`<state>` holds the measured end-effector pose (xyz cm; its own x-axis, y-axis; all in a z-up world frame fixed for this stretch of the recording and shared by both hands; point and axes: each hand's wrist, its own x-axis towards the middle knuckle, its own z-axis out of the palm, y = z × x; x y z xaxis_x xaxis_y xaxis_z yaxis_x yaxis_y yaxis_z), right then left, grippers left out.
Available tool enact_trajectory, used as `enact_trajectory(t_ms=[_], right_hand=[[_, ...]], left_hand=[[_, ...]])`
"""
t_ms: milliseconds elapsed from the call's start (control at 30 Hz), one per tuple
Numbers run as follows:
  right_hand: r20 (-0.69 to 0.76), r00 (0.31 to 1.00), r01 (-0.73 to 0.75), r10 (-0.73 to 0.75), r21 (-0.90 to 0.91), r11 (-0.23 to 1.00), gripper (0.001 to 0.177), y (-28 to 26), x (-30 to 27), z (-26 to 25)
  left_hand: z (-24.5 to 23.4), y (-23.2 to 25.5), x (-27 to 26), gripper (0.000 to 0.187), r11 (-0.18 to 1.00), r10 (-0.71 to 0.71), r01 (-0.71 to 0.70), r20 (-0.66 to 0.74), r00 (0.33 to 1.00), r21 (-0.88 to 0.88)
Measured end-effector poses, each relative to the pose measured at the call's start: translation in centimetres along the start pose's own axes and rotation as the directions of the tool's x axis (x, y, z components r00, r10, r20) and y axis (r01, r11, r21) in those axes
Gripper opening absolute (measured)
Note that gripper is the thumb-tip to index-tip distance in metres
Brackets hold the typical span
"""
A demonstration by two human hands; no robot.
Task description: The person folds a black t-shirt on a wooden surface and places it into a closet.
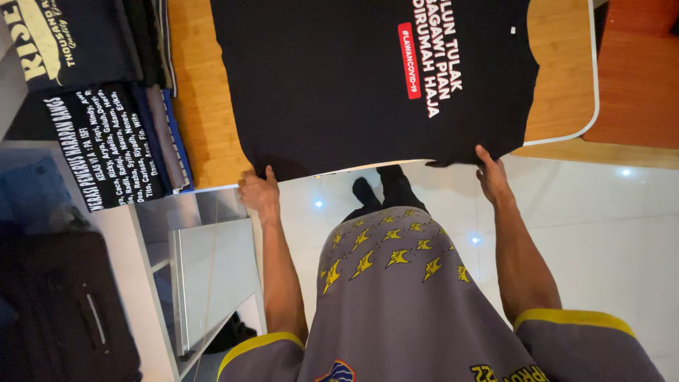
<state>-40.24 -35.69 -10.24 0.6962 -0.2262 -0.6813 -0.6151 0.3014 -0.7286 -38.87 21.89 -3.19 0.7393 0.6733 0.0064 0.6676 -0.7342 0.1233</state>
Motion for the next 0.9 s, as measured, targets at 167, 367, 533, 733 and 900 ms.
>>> enact_trajectory(t_ms=[167, 367, 533, 733, 900], right_hand=[[0.181, 0.983, -0.032, 0.043, -0.062, 0.998, 0.084, -0.4, -2.6, -1.8], [0.232, 0.967, -0.029, 0.104, -0.309, 0.951, 0.06, -3.5, -6.3, -4.2], [0.172, 0.984, 0.086, -0.039, -0.28, 0.956, 0.052, -9.9, -9.2, -4.2], [0.113, 0.955, 0.27, -0.276, 0.068, 0.961, 0.068, -18.4, -11.1, 0.5], [0.032, 0.898, 0.435, -0.439, 0.087, 0.896, 0.068, -22.3, -8.2, 3.3]], left_hand=[[2.2, -2.4, 0.8, 0.044, 0.99, 0.058, -0.052, 0.049, 0.997, -0.128], [4.0, -3.7, 2.6, 0.036, 0.744, -0.058, 0.277, 0.355, 0.933, -0.608], [0.4, -2.0, 2.8, 0.051, 0.231, -0.007, 0.396, 0.406, 0.914, -0.889], [-5.2, 1.3, 4.0, 0.028, 0.223, 0.067, 0.328, 0.35, 0.934, -0.918], [-5.7, 3.1, 6.9, 0.008, 0.155, 0.079, 0.395, 0.41, 0.909, -0.906]])
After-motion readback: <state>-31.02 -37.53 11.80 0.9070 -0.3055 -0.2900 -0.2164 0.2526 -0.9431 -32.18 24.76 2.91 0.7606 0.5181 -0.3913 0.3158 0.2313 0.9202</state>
